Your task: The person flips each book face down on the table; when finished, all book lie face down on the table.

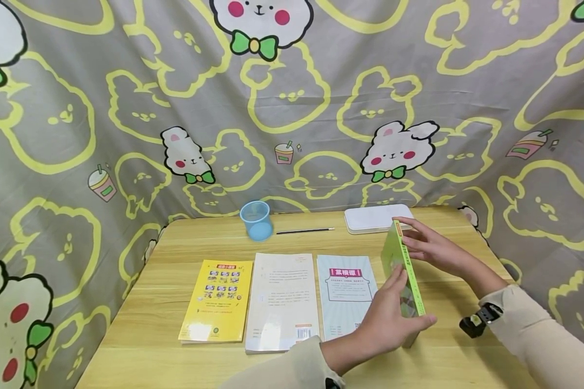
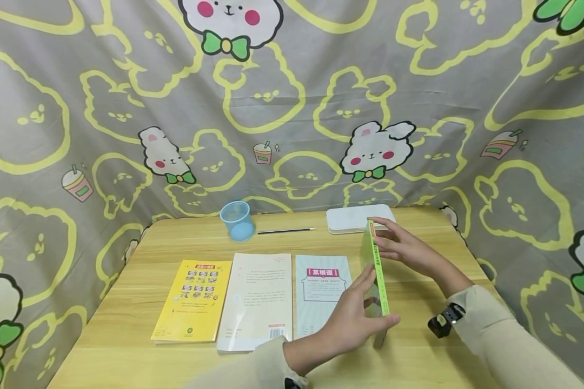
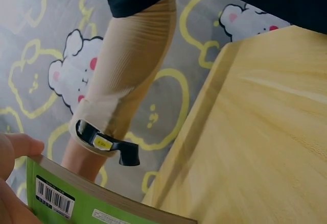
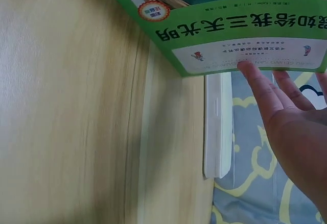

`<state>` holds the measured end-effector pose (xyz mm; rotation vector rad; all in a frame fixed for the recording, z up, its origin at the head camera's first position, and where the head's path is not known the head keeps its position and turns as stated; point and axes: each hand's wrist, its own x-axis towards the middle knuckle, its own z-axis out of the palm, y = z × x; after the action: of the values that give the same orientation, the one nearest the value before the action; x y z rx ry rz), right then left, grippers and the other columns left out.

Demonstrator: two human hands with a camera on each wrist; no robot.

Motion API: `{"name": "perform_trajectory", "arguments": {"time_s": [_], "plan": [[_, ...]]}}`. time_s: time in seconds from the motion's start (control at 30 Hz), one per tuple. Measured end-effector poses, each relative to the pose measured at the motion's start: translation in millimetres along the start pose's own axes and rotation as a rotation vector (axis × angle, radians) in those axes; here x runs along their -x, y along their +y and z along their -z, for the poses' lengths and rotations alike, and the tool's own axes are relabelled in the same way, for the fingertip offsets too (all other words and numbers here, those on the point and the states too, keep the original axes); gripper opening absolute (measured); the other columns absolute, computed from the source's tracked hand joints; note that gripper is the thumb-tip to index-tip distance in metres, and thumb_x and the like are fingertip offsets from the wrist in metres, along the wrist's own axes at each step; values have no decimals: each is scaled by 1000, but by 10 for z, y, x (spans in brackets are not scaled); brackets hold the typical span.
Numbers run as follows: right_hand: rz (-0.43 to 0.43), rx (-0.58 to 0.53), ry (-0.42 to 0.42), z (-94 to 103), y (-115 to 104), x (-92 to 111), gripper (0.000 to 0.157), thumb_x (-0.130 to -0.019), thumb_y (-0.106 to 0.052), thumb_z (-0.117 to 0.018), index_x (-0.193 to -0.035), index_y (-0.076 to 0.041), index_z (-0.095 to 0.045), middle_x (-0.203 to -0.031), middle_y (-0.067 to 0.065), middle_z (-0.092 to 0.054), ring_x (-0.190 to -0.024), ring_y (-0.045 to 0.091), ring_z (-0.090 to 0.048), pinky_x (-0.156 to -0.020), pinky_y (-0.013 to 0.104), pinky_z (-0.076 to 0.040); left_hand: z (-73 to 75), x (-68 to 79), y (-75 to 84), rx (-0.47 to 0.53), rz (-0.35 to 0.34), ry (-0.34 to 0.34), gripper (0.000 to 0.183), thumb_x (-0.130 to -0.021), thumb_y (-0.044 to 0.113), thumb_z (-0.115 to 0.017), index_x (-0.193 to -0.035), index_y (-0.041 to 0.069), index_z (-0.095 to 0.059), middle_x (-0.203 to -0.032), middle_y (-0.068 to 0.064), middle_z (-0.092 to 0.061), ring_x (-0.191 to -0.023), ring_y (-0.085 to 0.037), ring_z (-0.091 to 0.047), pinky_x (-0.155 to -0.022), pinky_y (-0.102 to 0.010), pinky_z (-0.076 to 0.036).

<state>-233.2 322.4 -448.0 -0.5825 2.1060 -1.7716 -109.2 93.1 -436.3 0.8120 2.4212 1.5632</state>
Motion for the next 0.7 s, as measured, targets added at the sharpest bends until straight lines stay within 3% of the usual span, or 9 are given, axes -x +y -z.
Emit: {"name": "perform_trajectory", "arguments": {"time_s": [0.27, 0.7], "plan": [[-12, -9, 14, -13, 6, 9, 61, -112, -15, -43, -166, -18, -15, -160, 38, -20, -122, 3, -61, -98, 23, -55, -3, -1, 1, -41, 7, -2, 95, -90, 41, -79, -160, 0, -30, -170, -12, -22, -155, -26, -25, -124, -34, -28], [-23, 73, 11, 28, -49, 85, 67, -109, -14, -49, -165, -13, -13, -162, 33, -19, -127, 0, -52, -101, 16, -48, -89, -4, -97, 25, -4, 3, 96, -91, 49, -76, -163, 8, -28, -170, -7, -22, -155, -23, -25, -124, -37, -29]]}}
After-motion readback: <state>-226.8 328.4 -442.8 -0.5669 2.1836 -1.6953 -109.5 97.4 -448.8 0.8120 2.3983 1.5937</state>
